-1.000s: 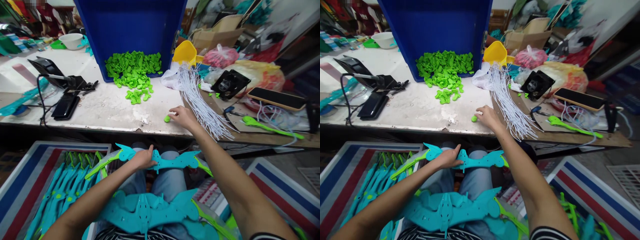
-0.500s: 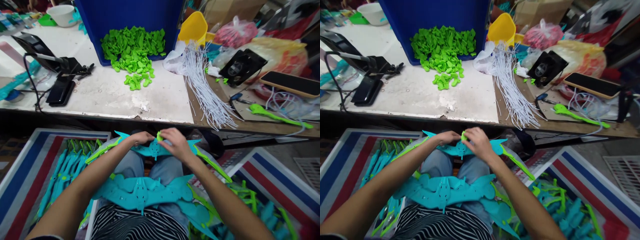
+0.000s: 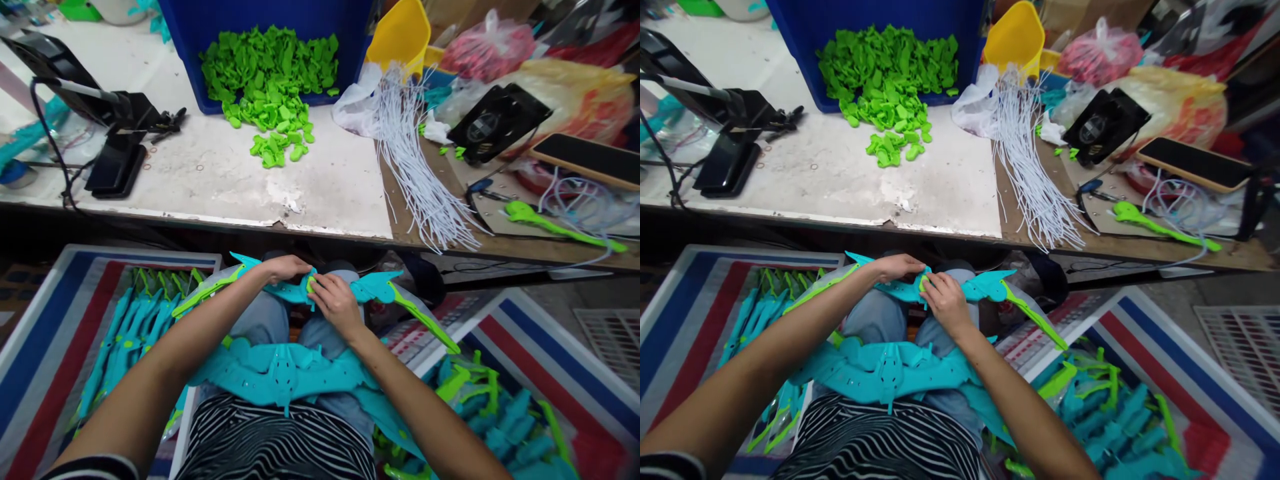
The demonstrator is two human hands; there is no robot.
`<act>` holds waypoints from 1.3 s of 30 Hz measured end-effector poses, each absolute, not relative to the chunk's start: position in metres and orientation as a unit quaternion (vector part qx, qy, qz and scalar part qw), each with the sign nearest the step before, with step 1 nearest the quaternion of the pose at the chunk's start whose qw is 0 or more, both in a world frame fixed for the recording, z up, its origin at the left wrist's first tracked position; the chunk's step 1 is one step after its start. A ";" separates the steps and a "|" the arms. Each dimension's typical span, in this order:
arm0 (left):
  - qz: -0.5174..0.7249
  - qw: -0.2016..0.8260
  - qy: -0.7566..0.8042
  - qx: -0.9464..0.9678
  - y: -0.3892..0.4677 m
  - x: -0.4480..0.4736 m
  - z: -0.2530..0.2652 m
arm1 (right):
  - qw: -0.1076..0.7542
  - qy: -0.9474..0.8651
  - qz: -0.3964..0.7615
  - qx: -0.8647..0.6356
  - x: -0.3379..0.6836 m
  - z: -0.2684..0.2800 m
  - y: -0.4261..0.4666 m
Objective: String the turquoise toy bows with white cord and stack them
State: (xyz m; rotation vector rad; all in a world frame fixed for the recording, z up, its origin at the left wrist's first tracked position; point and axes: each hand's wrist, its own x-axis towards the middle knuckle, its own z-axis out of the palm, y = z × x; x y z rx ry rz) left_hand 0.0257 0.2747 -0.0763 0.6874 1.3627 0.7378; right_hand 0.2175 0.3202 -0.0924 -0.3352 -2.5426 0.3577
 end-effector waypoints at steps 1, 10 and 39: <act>0.326 0.663 0.595 0.317 0.274 0.026 -0.076 | 0.275 -0.941 0.143 -0.135 0.217 -0.093 0.319; 0.306 0.616 0.613 0.389 0.273 0.030 -0.076 | 0.232 -0.871 0.316 -0.296 0.213 -0.095 0.312; 0.105 0.073 0.644 0.754 0.216 0.079 -0.086 | 0.131 -0.970 -0.005 -0.204 0.023 0.017 0.475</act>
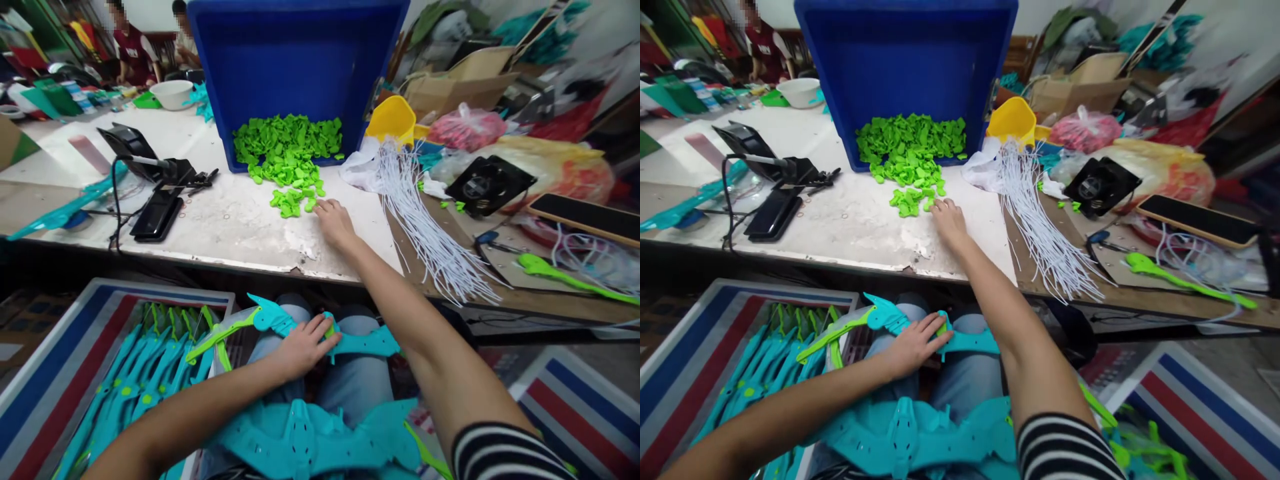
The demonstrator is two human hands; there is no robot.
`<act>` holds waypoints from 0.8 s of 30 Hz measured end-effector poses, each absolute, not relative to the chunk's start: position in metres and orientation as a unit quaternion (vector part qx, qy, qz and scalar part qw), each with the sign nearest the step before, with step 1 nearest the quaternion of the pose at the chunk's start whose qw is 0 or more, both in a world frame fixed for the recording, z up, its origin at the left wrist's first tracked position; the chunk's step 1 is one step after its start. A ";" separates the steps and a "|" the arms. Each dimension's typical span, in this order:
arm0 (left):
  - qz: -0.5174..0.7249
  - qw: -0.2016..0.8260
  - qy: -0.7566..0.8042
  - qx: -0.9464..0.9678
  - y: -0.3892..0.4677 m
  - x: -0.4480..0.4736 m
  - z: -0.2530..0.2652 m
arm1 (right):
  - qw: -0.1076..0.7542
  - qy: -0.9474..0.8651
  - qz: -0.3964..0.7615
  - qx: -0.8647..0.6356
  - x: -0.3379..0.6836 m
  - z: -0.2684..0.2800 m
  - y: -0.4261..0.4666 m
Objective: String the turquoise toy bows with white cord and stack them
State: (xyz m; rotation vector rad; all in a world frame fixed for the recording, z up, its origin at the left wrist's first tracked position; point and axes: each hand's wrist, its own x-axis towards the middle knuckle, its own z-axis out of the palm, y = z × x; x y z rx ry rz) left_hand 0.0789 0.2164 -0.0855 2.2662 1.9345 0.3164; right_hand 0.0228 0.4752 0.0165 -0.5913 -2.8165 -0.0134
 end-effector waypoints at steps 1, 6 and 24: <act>0.097 0.064 0.644 0.756 0.219 0.077 -0.085 | 0.116 -0.974 -0.016 -0.196 0.010 0.017 0.482; 0.091 0.022 0.645 0.759 0.227 0.069 -0.080 | 0.090 -0.985 -0.069 -0.127 -0.013 0.015 0.495; 0.094 0.406 0.623 0.662 0.253 0.045 -0.008 | 0.062 -0.990 -0.068 -0.111 0.131 0.008 0.458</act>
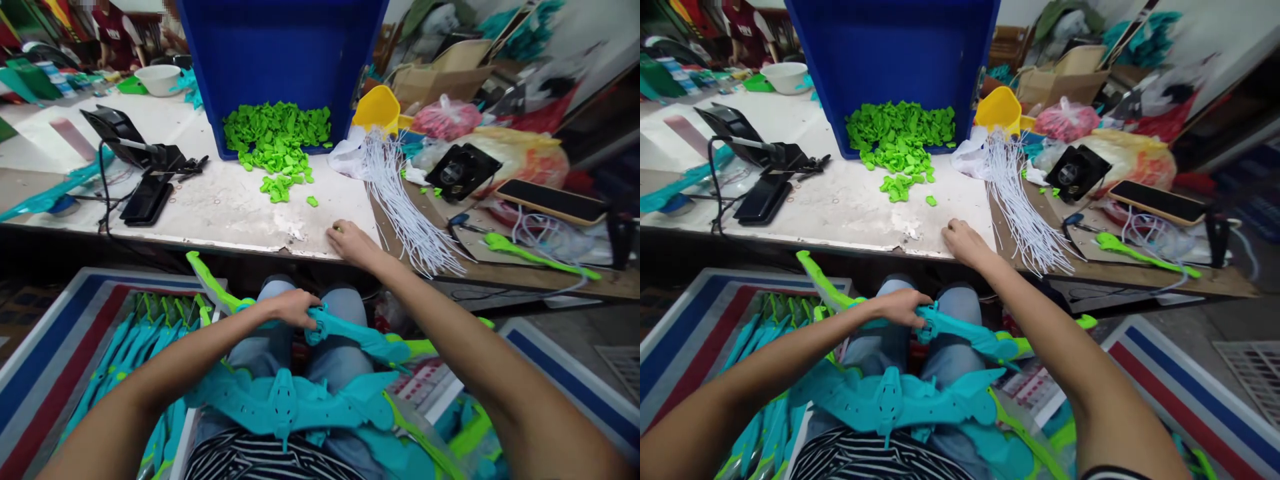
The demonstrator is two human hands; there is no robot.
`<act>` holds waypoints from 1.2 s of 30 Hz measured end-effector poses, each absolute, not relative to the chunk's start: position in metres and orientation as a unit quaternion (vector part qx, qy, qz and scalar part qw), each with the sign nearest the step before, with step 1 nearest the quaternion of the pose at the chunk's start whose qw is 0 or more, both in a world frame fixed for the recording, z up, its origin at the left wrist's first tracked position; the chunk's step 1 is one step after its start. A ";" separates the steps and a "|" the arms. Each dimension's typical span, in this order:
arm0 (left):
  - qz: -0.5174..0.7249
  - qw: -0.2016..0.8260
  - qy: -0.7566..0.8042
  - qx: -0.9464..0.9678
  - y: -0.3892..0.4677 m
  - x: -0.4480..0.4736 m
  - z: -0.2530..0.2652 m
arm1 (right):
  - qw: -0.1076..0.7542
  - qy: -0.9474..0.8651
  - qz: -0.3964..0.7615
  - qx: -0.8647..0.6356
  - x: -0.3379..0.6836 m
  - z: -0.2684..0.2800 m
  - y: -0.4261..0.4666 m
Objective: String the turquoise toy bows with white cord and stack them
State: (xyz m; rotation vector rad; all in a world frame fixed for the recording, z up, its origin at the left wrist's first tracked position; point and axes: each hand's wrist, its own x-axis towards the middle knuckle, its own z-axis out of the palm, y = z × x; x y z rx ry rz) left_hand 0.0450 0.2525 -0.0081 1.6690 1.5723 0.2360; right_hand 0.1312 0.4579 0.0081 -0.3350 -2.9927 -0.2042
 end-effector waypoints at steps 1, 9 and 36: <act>0.101 0.435 0.619 0.646 0.258 0.041 -0.013 | 0.064 -0.990 -0.049 -0.114 0.133 0.008 0.461; 0.203 0.558 0.592 0.545 0.271 0.027 -0.044 | 0.114 -0.987 0.069 -0.093 0.138 -0.001 0.482; 0.217 0.560 0.557 0.574 0.272 0.023 -0.065 | 0.322 -0.917 0.205 -0.113 0.235 -0.071 0.297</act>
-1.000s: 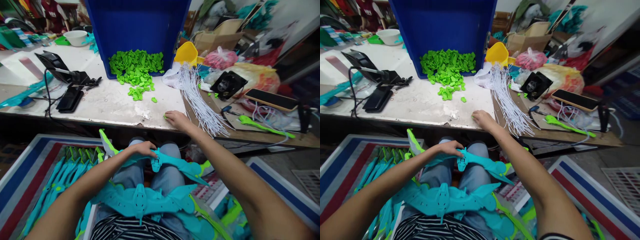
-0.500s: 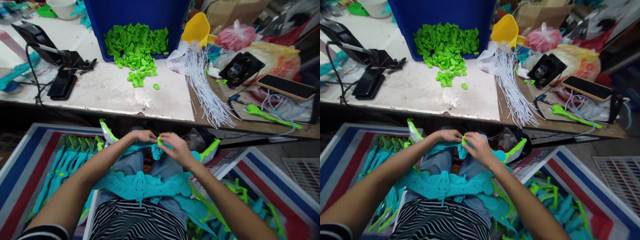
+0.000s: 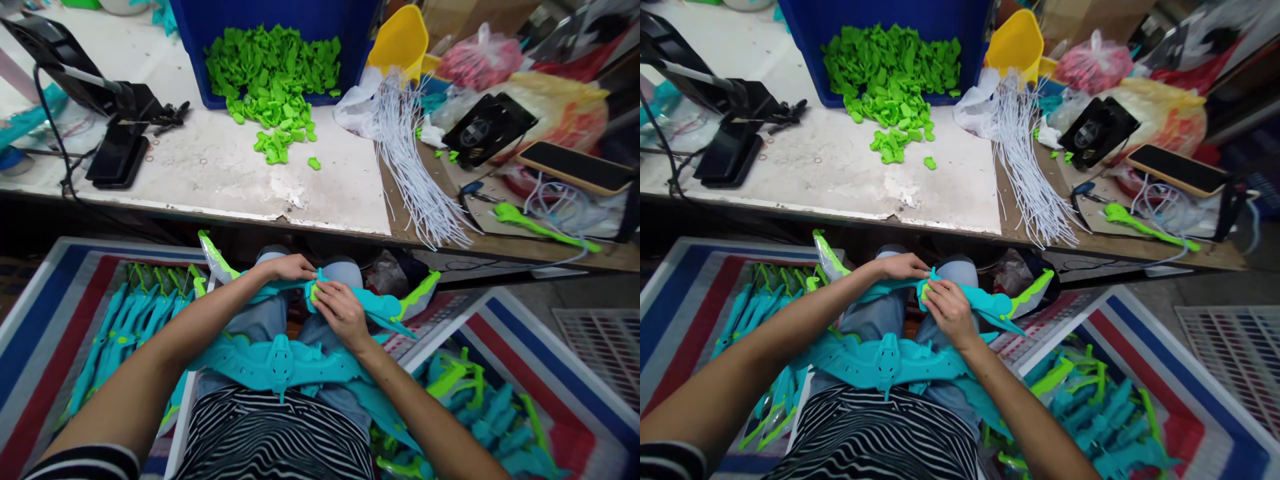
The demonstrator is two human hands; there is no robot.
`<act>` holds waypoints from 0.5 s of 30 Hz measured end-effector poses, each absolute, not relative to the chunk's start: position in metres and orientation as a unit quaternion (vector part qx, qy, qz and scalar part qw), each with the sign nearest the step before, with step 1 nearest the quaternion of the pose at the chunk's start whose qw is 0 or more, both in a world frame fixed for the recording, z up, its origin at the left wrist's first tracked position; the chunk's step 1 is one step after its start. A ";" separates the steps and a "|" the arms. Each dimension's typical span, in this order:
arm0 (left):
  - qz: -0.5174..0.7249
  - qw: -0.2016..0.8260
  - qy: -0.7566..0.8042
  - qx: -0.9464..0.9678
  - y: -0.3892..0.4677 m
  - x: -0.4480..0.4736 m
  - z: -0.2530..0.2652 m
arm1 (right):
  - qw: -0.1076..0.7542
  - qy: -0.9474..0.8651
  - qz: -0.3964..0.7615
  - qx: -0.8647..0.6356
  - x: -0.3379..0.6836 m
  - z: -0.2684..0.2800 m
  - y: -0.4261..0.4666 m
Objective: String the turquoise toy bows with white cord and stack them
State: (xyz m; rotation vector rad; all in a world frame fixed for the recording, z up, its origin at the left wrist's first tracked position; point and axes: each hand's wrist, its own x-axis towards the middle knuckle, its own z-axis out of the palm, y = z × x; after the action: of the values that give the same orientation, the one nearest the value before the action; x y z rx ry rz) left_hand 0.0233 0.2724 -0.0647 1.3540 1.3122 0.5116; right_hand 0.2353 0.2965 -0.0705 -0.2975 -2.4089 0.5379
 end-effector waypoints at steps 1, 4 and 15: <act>0.221 0.556 0.556 0.577 0.272 0.024 -0.066 | 0.324 -0.916 0.210 -0.112 0.236 -0.071 0.296; 0.231 0.551 0.553 0.581 0.273 0.024 -0.070 | 0.322 -0.914 0.218 -0.112 0.236 -0.071 0.298; 0.238 0.567 0.529 0.585 0.269 0.020 -0.068 | 0.261 -0.931 0.211 -0.143 0.236 -0.064 0.297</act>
State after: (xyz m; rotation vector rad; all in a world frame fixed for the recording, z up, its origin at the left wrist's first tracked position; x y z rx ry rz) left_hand 0.0203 0.2695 -0.0677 1.3761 1.2424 0.5604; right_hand 0.2362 0.2971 -0.0640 -0.3880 -2.5204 0.5709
